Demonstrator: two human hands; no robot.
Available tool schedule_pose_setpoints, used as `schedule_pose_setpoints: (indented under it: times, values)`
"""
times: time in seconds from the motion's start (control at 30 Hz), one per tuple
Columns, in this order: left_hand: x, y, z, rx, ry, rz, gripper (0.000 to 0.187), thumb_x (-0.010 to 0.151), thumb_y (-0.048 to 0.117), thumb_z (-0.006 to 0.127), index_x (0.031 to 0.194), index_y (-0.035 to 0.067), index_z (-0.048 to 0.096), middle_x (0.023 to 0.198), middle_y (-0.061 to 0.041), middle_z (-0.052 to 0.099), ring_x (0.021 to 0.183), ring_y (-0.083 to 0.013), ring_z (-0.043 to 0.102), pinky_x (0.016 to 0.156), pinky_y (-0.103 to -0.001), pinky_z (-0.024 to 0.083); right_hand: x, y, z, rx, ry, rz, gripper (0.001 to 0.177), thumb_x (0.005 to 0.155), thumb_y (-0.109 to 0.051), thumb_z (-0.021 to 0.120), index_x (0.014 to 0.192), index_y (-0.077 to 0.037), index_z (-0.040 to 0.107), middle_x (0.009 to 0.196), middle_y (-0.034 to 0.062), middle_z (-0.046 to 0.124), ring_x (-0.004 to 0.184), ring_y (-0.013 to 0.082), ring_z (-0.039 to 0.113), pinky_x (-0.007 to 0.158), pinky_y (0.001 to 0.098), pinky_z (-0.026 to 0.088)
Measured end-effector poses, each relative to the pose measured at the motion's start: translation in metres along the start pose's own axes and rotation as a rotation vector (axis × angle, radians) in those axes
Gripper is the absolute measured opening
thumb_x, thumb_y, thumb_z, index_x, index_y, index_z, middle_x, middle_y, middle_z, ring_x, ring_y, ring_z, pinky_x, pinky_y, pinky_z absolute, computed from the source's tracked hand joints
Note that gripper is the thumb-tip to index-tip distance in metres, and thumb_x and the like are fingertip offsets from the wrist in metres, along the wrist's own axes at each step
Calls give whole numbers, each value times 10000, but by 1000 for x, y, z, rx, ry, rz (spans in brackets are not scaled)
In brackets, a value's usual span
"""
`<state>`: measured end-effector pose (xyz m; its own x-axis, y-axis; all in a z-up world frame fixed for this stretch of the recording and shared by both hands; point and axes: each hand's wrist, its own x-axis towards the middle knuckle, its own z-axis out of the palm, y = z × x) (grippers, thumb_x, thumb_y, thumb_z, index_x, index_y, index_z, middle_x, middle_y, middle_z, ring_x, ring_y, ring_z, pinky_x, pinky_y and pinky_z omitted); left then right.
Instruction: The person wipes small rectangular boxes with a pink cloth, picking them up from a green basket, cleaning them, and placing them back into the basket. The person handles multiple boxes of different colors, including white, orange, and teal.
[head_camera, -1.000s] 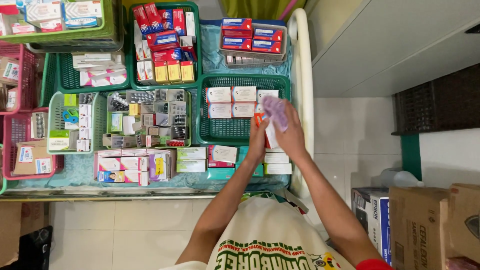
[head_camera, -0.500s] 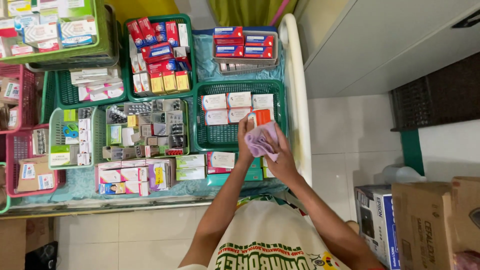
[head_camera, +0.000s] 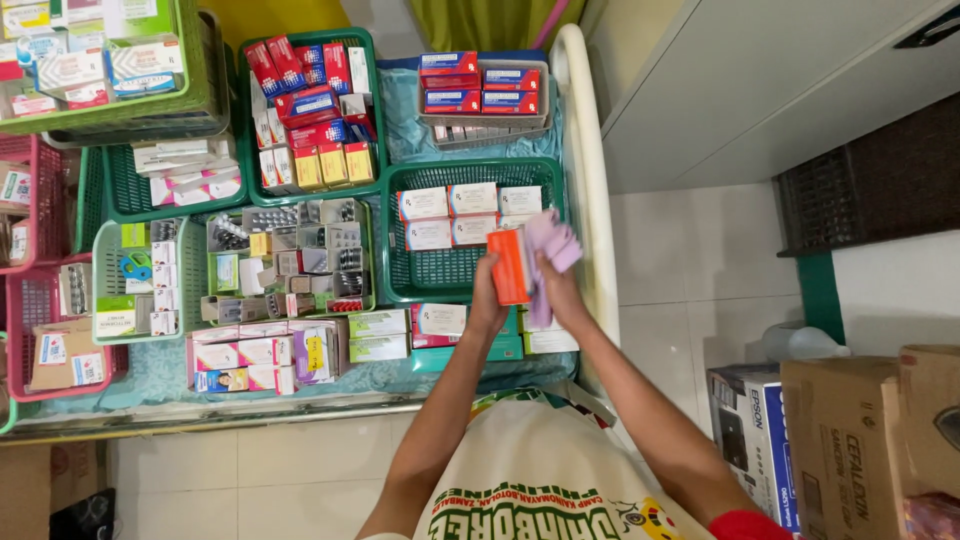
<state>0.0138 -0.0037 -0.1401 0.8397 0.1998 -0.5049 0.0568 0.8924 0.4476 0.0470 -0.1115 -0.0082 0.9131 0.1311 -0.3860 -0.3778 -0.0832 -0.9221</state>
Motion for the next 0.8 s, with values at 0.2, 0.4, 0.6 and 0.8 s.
schedule_pose_setpoints:
  times: [0.2,0.4,0.6,0.8]
  values:
    - [1,28,0,-75,169,40,592,915,526,661,1347,125,608,1318,-150,676,1100,-262,696,1005,-443,531,-67,-6,-5,-494,-234,-431,596,963,-2,570,1537,17,412,1518,349,424,1274,539,530,1048,556,491]
    - [-50,43,52,494,14,295,370,1113,375,485,1127,101,733,1025,-69,720,923,-125,644,900,-339,536,-56,2,-20,-596,-104,-723,947,734,84,638,1609,-182,392,1669,233,252,1366,525,445,1043,525,479]
    - [-61,59,72,637,-133,267,332,863,202,815,1149,76,702,885,-50,724,776,-116,650,736,-308,577,-40,-47,-9,-355,18,-386,558,1015,-218,585,1512,-2,453,1428,322,539,1258,507,571,1036,576,479]
    - [-48,45,49,695,-8,244,315,862,264,714,1126,91,714,827,-25,665,737,-111,593,676,-299,513,-1,-1,-17,-107,144,-6,528,1021,-448,643,1347,-32,634,1223,133,689,1071,231,636,938,469,508]
